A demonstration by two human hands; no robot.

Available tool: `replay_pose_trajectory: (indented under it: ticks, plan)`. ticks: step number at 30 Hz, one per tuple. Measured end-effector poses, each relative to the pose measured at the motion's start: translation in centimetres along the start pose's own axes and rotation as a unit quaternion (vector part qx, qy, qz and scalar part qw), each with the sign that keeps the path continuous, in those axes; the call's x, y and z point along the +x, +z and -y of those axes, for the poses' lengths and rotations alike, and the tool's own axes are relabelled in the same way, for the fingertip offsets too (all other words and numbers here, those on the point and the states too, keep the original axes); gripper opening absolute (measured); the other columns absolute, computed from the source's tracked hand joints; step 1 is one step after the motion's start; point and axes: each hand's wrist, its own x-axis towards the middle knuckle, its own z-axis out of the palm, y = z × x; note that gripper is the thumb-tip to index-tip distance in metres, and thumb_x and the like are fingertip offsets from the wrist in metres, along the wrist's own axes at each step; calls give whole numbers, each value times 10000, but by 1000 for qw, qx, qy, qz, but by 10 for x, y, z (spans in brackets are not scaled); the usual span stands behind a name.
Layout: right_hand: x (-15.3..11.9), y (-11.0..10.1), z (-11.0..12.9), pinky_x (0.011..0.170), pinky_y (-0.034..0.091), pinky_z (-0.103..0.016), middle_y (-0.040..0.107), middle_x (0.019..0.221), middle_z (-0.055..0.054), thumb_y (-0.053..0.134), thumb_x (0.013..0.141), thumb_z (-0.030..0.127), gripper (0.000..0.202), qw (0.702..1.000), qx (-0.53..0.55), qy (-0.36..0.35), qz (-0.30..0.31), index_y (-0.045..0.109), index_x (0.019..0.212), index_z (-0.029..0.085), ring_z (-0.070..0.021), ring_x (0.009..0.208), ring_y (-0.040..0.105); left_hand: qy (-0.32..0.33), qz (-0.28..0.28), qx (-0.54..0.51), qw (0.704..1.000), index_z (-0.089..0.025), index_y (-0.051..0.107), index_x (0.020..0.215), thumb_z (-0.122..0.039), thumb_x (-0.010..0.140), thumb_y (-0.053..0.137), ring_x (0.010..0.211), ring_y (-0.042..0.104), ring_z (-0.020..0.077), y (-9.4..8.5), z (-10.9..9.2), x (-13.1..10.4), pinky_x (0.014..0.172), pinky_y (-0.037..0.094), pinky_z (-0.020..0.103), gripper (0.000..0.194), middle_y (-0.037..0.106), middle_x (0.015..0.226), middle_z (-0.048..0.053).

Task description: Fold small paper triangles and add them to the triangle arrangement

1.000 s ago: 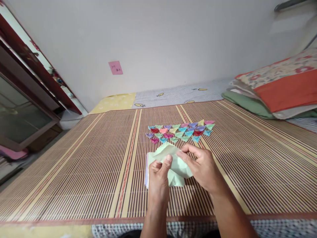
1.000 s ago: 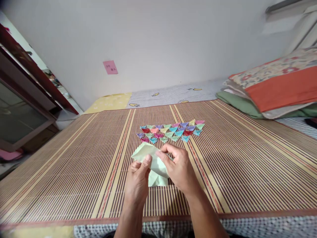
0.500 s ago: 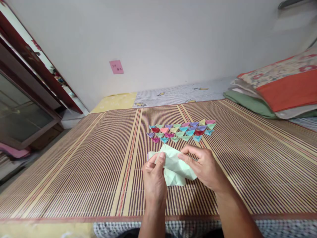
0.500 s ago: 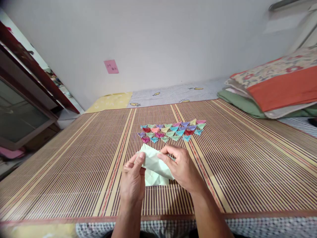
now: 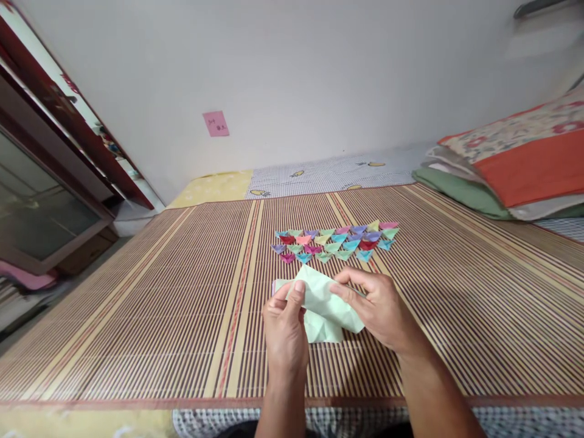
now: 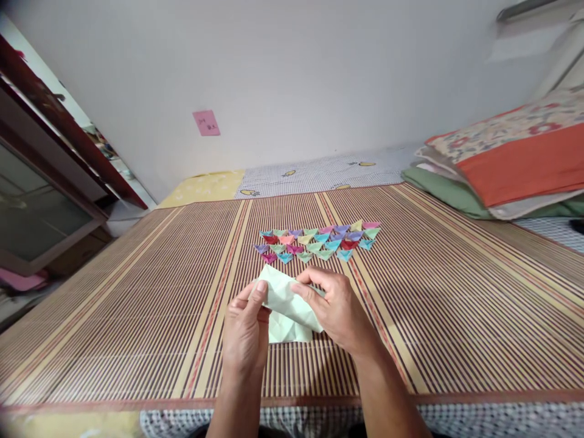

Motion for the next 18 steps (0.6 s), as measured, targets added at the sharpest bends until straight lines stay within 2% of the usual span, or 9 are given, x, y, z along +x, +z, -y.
replay_pose_trajectory:
  ticks: [5, 8, 9, 14, 18]
  plan:
    - [0, -2, -6, 476, 397, -219, 621, 679, 7, 630, 979, 393, 280, 1000, -10, 18, -24, 678, 790, 192, -135, 576, 538, 32, -19, -9, 999, -152, 774, 778, -467, 676, 916, 605, 629, 116, -11, -1, 9, 608, 513, 227, 360, 682, 681, 9]
    - [0, -3, -8, 465, 382, -222, 598, 661, 10, 629, 976, 413, 300, 998, -18, 26, -48, 668, 777, 191, -133, 559, 521, -1, 38, 11, 999, -155, 792, 979, -545, 635, 921, 614, 617, 117, -17, 0, 12, 600, 502, 230, 535, 721, 798, 40]
    - [0, -3, -7, 473, 391, -222, 604, 668, 6, 628, 976, 410, 298, 998, -19, 24, -50, 669, 777, 191, -138, 574, 533, -11, 51, 31, 998, -150, 790, 984, -536, 632, 926, 616, 620, 125, -18, 1, 12, 601, 498, 238, 540, 725, 798, 47]
    - [-1, 0, -2, 488, 415, -217, 623, 675, 7, 636, 974, 377, 271, 999, -6, 18, -45, 678, 783, 190, -137, 580, 549, -22, 55, 100, 993, -127, 753, 752, -443, 712, 896, 594, 591, 140, -16, 12, 6, 598, 457, 252, 349, 699, 671, 37]
    - [-1, 2, -1, 480, 397, -215, 605, 670, 11, 637, 973, 363, 264, 998, 0, 24, -52, 669, 779, 186, -130, 573, 525, -24, 53, 126, 990, -133, 676, 574, -405, 653, 931, 592, 572, 136, -14, 14, 5, 598, 445, 255, 381, 695, 655, 40]
